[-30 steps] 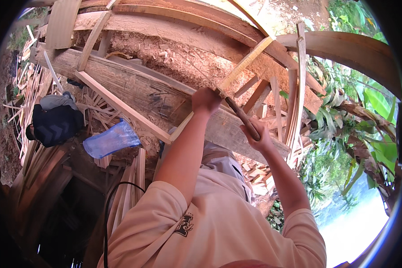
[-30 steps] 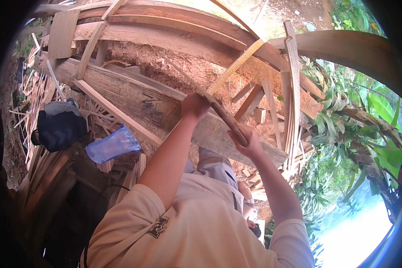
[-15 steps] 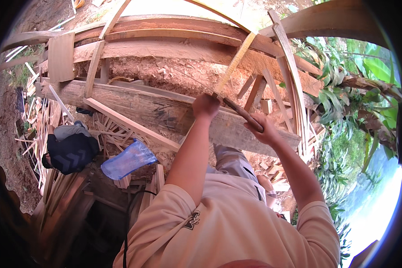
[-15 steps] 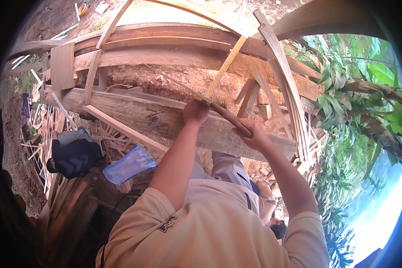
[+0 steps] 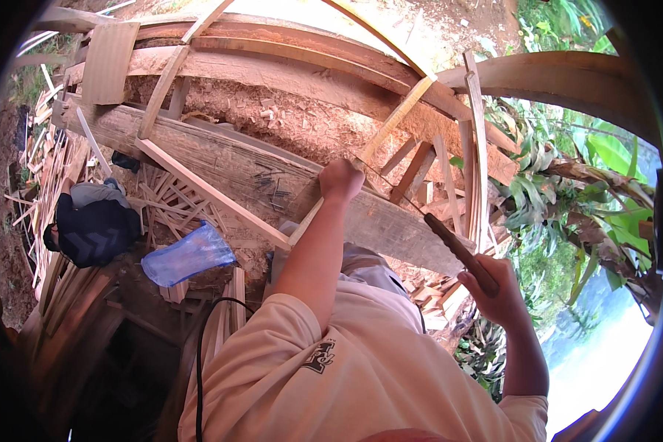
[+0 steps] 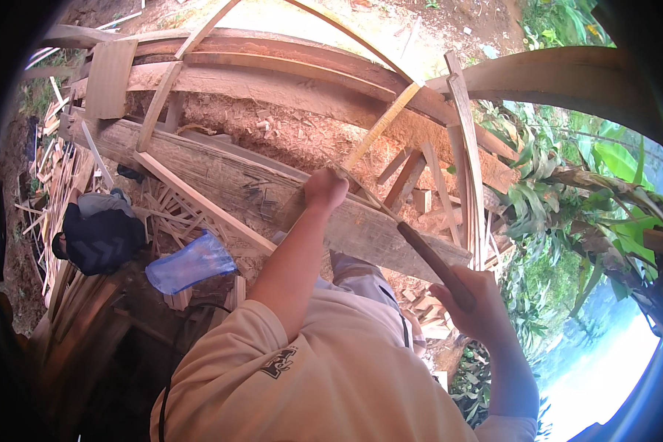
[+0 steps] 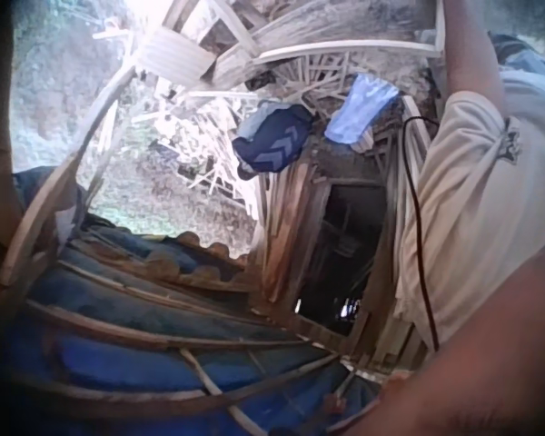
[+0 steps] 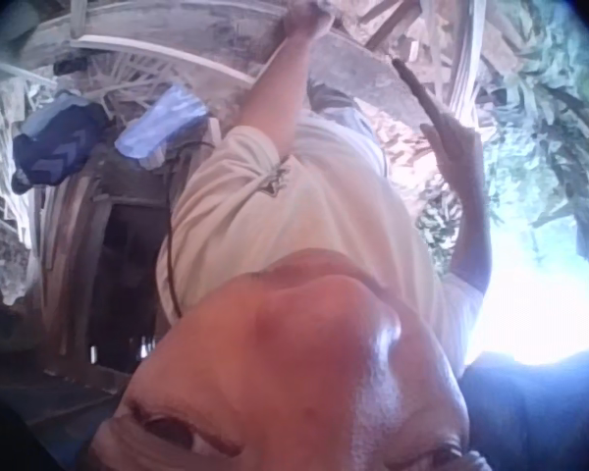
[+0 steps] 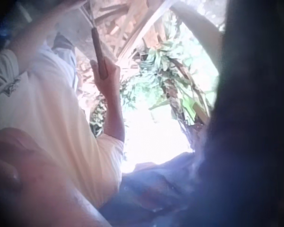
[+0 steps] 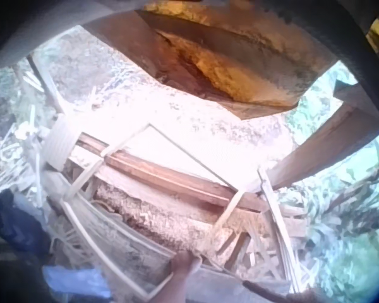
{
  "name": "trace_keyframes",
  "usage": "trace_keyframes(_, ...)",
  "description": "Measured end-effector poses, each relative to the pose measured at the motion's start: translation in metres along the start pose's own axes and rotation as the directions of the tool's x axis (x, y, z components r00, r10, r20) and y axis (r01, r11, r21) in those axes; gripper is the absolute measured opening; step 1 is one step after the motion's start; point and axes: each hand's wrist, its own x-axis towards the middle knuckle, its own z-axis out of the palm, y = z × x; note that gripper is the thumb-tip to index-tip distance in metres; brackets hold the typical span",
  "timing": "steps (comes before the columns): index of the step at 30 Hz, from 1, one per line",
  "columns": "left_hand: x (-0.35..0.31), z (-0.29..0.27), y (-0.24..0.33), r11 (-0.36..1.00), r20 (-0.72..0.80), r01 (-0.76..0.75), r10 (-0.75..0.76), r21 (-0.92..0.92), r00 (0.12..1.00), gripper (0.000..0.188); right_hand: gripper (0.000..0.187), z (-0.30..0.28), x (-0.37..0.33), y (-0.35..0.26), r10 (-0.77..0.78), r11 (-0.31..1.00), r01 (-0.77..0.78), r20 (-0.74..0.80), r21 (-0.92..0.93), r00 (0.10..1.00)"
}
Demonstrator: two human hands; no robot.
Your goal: The person uses a curved blade to shave thin strips from a wooden plank, repeatedly drawing the tool along the wood to produce shavings. The person occasionally lifts and repositions the plank while continuing to shave its surface.
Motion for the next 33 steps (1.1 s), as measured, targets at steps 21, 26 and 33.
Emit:
trace_keyframes(21,0.0,0.003,-0.006,0.997,0.073,-0.078,0.08,-0.025,0.994,0.02,0.023,0.015,0.069,-0.074,-0.1,0.995,0.101,0.046,-0.01,0.994)
trace_keyframes(26,0.007,0.009,-0.008,0.995,0.035,-0.097,0.096,0.02,0.995,0.019,0.022,0.022,0.08,-0.077,-0.17,0.985,0.17,-0.085,-0.004,0.982)
trace_keyframes(33,0.003,-0.003,-0.003,0.993,0.081,-0.098,0.093,0.061,0.992,0.021,0.022,0.01,0.09,-0.079,-0.118,0.993,0.118,-0.047,0.014,0.992)
